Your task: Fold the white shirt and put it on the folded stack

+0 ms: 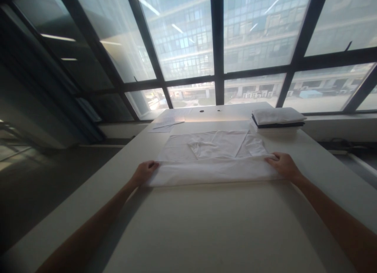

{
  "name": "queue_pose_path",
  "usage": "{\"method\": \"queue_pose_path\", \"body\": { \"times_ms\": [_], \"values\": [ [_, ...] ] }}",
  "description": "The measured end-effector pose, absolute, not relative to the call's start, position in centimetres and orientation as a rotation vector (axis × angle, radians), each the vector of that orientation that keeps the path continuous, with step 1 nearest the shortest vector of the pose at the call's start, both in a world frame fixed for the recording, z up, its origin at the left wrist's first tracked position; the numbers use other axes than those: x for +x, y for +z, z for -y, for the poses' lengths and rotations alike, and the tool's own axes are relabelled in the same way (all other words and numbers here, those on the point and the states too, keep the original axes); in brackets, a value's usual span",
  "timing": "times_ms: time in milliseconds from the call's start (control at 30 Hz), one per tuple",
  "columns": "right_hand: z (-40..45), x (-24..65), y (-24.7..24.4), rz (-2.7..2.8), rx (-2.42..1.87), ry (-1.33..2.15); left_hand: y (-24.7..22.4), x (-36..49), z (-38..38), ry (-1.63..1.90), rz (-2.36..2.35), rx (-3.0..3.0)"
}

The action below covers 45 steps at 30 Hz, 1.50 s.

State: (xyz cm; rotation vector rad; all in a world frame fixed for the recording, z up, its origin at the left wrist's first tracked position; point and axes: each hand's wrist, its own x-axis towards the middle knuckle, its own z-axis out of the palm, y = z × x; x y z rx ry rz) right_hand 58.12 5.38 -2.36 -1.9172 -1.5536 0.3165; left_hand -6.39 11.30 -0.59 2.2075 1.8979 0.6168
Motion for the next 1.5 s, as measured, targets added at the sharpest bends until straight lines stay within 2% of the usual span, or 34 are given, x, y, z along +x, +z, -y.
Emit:
{"method": "queue_pose_path", "body": {
  "times_ms": [200, 400, 533, 600, 700, 833, 967, 1100, 1333, 1500],
  "values": [
    [-5.2, 57.8, -3.2, 1.508, -1.908, 0.097, -0.7, -5.5, -10.2, 0.47, -2.15, 2.273],
    [-5.5, 57.3, -4.8, 1.615, -2.075, -0.078, -0.5, -4.3, -9.4, 0.245, -2.263, 2.299],
    [-5.5, 56.8, -4.9, 1.608, -2.144, -0.138, 0.6, -3.5, -9.4, 0.393, -2.266, 2.459],
    [-5.5, 56.5, -4.6, 1.606, -2.16, -0.142, 1.3, -1.6, -9.0, 0.553, -2.104, 2.648],
    [-5.3, 56.0, -4.3, 1.596, -2.178, -0.172, 1.9, 4.0, -7.9, 0.614, -1.605, 2.858],
    [-4.7, 55.5, -4.0, 1.58, -2.135, -0.348, 1.3, 12.1, -7.0, 0.393, -1.025, 2.953],
    [-3.9, 54.4, -3.1, 1.575, -2.072, -0.477, -0.4, 15.3, -7.7, 0.196, -0.899, 2.905],
    [-3.5, 49.6, -2.1, 1.792, -1.807, -0.372, -1.6, 15.0, -8.4, 0.197, -0.927, 2.875],
    [-5.3, 37.8, -2.2, 2.295, -1.505, 0.125, -2.0, 14.9, -8.6, 0.152, -0.966, 2.903],
    [-6.6, 40.2, -2.8, 2.371, -1.574, 0.228, -2.1, 14.8, -8.9, 0.11, -0.986, 2.877]
  ]
}}
